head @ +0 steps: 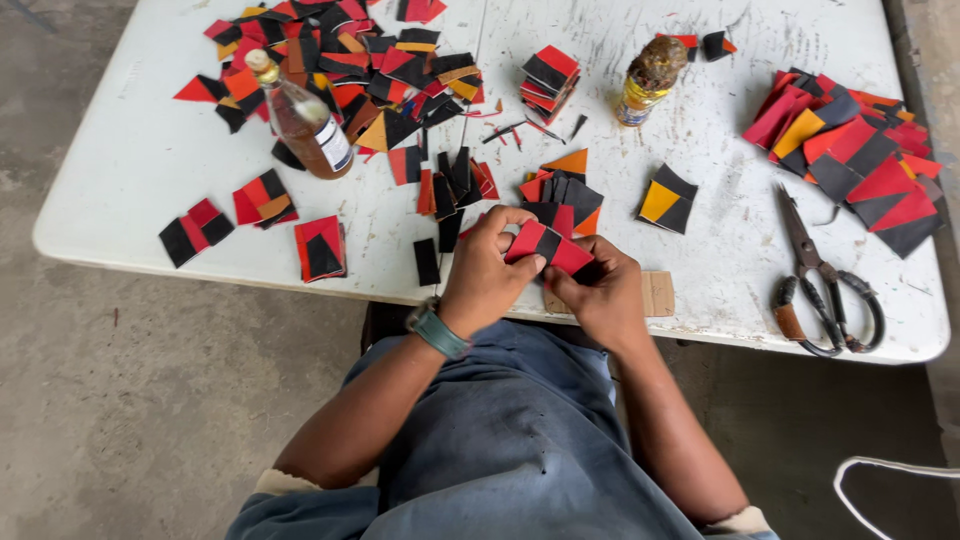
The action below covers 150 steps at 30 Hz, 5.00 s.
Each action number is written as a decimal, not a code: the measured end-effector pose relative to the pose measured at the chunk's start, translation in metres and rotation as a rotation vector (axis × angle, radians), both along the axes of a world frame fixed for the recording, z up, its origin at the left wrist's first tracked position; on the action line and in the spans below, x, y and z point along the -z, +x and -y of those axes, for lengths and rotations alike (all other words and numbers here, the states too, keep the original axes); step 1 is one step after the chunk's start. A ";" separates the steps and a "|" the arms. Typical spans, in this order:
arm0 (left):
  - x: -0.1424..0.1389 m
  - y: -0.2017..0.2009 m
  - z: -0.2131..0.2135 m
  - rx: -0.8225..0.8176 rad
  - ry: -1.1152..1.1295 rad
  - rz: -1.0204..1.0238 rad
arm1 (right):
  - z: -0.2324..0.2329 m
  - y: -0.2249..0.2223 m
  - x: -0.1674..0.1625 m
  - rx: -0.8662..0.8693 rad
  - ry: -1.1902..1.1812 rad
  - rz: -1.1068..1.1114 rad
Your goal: The person cuts small rectangular pieces of red, black, and yellow material using shears on a white table. They repeatedly pick up pieces, trim edges, and place the cut pieces into small stacks.
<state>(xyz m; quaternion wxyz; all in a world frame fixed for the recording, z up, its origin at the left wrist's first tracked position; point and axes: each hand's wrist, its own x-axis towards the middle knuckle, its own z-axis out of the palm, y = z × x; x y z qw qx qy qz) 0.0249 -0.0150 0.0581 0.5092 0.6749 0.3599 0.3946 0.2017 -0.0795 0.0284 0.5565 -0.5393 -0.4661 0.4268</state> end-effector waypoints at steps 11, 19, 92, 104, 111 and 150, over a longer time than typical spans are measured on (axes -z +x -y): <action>0.033 0.075 -0.035 0.483 0.334 -0.529 | 0.092 0.046 -0.041 -0.124 0.114 1.032; 0.047 0.075 -0.066 0.448 0.310 -0.554 | 0.095 0.030 -0.024 -0.012 0.113 1.243; 0.046 0.026 -0.054 -0.043 0.479 -0.420 | -0.060 0.039 -0.015 -0.080 -0.108 0.768; 0.033 -0.063 -0.064 -0.150 -0.223 0.430 | -0.051 0.048 -0.033 -0.191 -0.082 0.793; 0.046 -0.076 -0.058 -0.187 -0.109 0.413 | -0.049 0.039 -0.038 -0.112 -0.006 0.857; 0.020 -0.054 -0.012 -0.231 -0.294 0.461 | -0.050 -0.040 -0.009 -0.242 -0.043 -0.253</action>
